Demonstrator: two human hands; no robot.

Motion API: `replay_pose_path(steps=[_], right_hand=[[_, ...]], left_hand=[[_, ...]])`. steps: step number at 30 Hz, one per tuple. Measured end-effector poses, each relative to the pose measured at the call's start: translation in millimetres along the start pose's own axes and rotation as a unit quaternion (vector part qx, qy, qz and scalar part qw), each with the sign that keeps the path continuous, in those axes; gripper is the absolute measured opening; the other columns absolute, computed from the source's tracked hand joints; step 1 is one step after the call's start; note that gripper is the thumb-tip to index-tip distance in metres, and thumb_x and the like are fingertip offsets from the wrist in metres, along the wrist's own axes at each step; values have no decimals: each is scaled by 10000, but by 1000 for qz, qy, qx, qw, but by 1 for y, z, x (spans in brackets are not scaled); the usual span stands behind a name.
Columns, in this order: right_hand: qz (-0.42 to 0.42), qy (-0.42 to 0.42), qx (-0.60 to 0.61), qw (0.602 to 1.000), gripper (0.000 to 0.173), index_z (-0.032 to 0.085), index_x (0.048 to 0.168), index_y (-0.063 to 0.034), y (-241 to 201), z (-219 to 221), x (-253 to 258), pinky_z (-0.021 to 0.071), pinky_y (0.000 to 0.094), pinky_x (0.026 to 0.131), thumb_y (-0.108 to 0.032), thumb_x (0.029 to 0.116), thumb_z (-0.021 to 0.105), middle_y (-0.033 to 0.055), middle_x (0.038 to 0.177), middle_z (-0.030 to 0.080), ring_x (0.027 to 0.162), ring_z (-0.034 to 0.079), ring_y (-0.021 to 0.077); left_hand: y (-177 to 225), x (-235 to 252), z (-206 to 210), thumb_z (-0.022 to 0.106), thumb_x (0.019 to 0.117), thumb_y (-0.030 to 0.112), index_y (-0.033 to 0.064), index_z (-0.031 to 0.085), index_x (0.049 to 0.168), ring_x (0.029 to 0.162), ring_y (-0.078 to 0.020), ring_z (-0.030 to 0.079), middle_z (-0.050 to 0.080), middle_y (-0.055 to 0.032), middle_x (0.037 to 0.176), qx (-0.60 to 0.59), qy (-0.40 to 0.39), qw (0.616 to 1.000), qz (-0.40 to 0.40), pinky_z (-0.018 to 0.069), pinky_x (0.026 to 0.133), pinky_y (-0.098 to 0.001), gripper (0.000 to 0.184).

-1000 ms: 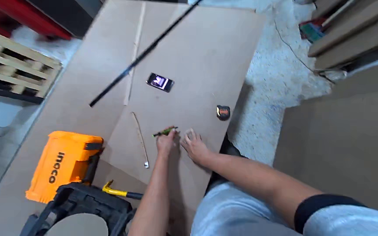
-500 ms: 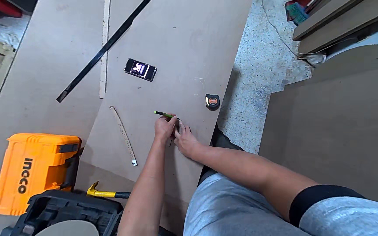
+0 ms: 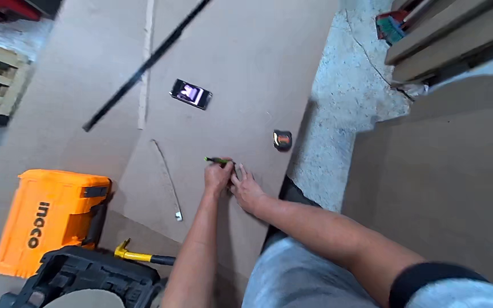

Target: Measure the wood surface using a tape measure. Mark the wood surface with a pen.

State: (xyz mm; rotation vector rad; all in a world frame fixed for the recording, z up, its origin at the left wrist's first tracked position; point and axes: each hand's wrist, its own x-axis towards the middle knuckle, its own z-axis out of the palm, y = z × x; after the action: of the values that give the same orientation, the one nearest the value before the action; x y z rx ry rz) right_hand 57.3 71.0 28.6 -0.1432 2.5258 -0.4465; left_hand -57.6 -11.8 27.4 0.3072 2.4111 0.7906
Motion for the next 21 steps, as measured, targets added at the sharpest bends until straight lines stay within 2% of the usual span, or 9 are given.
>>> replay_pose_path(steps=[3,5,7,12,17,19,21], right_hand=[[-16,24,51,998,526,495,1510,-41,-1,2,-3,226,777,1161,-108,993,570,287,1666,232,1509,166,593],[-4,7,52,999,563,471,1539,-86,-1,-5,2,236,770,1157,-172,995,591,266,1683,204,1521,137,583],[6,-11,39,999,563,484,1531,-92,-2,-4,4,236,766,1155,-233,1000,608,261,1689,186,1522,132,580],[7,-22,-2,1000,611,483,1531,-89,0,-1,11,288,774,1112,-297,978,639,290,1681,177,1499,179,601],[5,-37,-35,999,740,342,1626,-192,-3,-6,11,283,764,1119,-324,969,655,299,1674,188,1487,190,615],[7,-47,-47,998,718,334,1630,-202,-4,-10,9,299,751,1116,-320,986,629,302,1670,196,1479,208,617],[3,-45,-49,998,676,347,1625,-193,-6,-13,6,305,748,1118,-305,1006,596,314,1658,222,1467,234,625]], left_hand=[[1,-14,-9,648,999,340,147,763,1172,1050,-268,724,760,-113,1087,-1,33,999,-35,562,978,-541,283],[-7,-16,-10,620,995,362,157,762,1181,1064,-223,720,757,-88,1106,-8,42,998,-53,559,998,-477,312],[-20,-20,-5,612,986,352,166,760,1181,1045,-181,723,761,-61,1100,-28,46,996,-65,568,985,-437,307],[-38,-35,2,601,991,325,154,762,1174,1027,-178,728,767,-60,1077,-58,79,991,-88,572,968,-428,297],[-52,-59,8,628,990,312,166,777,1159,1106,-189,707,764,-53,1134,-100,121,977,-145,531,1036,-434,269],[-62,-74,13,629,988,316,151,781,1153,1078,-217,720,769,-74,1110,-89,144,979,-114,548,1006,-464,279],[-41,-104,-1,585,1005,276,43,766,1157,1011,-307,740,766,-173,1061,-32,174,984,-32,589,906,-481,332]])
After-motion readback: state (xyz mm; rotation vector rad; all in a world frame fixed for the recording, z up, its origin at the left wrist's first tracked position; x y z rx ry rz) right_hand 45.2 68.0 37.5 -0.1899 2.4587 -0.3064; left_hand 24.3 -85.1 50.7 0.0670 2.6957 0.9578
